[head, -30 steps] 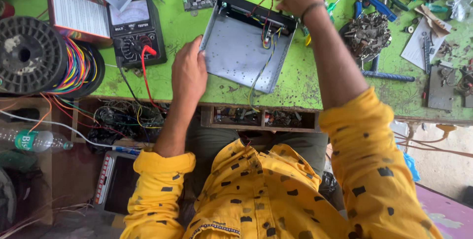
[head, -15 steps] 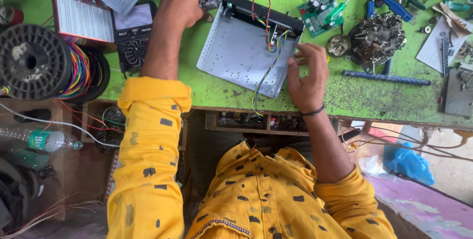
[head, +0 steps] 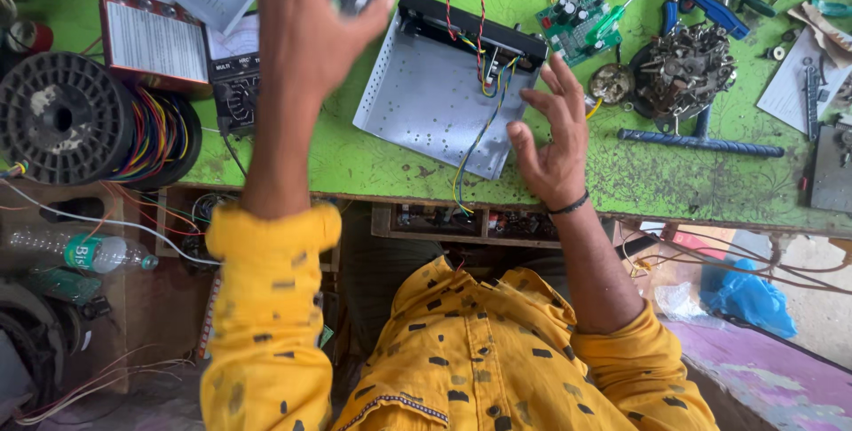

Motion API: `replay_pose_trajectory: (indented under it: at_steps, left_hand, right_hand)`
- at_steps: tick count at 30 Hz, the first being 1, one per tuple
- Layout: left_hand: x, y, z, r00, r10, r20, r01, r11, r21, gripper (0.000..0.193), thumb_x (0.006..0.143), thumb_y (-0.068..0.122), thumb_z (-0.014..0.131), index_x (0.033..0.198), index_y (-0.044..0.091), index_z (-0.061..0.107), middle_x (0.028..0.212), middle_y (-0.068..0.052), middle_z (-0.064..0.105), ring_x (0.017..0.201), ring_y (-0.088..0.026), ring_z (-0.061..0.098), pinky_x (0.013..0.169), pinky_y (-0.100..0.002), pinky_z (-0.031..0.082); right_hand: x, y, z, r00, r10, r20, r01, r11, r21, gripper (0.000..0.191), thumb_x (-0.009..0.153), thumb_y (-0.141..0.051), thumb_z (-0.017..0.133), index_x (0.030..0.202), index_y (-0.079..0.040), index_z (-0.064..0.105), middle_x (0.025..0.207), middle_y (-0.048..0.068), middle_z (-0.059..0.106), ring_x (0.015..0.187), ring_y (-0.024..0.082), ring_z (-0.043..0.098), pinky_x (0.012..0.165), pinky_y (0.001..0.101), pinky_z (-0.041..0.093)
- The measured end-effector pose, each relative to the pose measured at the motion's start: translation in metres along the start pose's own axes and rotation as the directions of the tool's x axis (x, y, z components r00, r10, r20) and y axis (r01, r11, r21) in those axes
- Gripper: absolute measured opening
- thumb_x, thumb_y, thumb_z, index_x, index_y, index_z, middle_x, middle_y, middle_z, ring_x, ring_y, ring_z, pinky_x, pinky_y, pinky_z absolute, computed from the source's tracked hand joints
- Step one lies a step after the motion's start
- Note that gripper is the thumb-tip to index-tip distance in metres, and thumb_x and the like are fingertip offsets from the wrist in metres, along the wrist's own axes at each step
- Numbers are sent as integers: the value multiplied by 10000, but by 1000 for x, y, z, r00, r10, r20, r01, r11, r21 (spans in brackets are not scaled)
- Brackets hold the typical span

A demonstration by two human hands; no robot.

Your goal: The person removes a circuit board from a metal enclosure, trims component leads with pliers, and solders wires to the board using a soldering iron and solder. They strip wire ends and attach them to the board inside the enclosure.

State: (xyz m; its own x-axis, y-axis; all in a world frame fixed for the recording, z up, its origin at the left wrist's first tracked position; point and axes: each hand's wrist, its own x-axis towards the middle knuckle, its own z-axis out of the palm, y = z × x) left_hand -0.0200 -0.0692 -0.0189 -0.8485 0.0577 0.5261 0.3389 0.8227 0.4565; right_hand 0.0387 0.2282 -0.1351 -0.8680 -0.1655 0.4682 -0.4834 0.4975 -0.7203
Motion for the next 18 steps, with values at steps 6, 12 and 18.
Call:
replay_pose_trajectory:
  at_steps: [6,12,18]
  left_hand:
    - [-126,33,-16,994,-102,25,102,995,-16,719,770,211,924,1286,35,455,1462,-216,469,1350,-405,459,1159,-555,389]
    - [-175,27,-5,984,-166,68,164,986,33,800,739,159,943,1332,29,421,1480,-211,464,1356,-434,436,1145,-540,404]
    - [-176,17,-9,980,-180,82,174,982,75,982,726,136,946,1495,7,348,1480,-201,487,1338,-423,441,1139,-527,413]
  right_hand:
    - [-2,9,3,991,134,15,-134,973,188,315,1049,-99,659,1308,61,580,1556,224,503,1265,265,669,978,363,633]
    - [-6,16,5,992,127,15,-127,962,244,255,1063,-63,648,1286,41,577,1577,228,497,1243,233,653,954,327,598]
    - [-5,15,2,994,104,15,-105,981,161,259,1096,-125,663,1288,37,598,1557,233,525,1289,246,639,961,323,608]
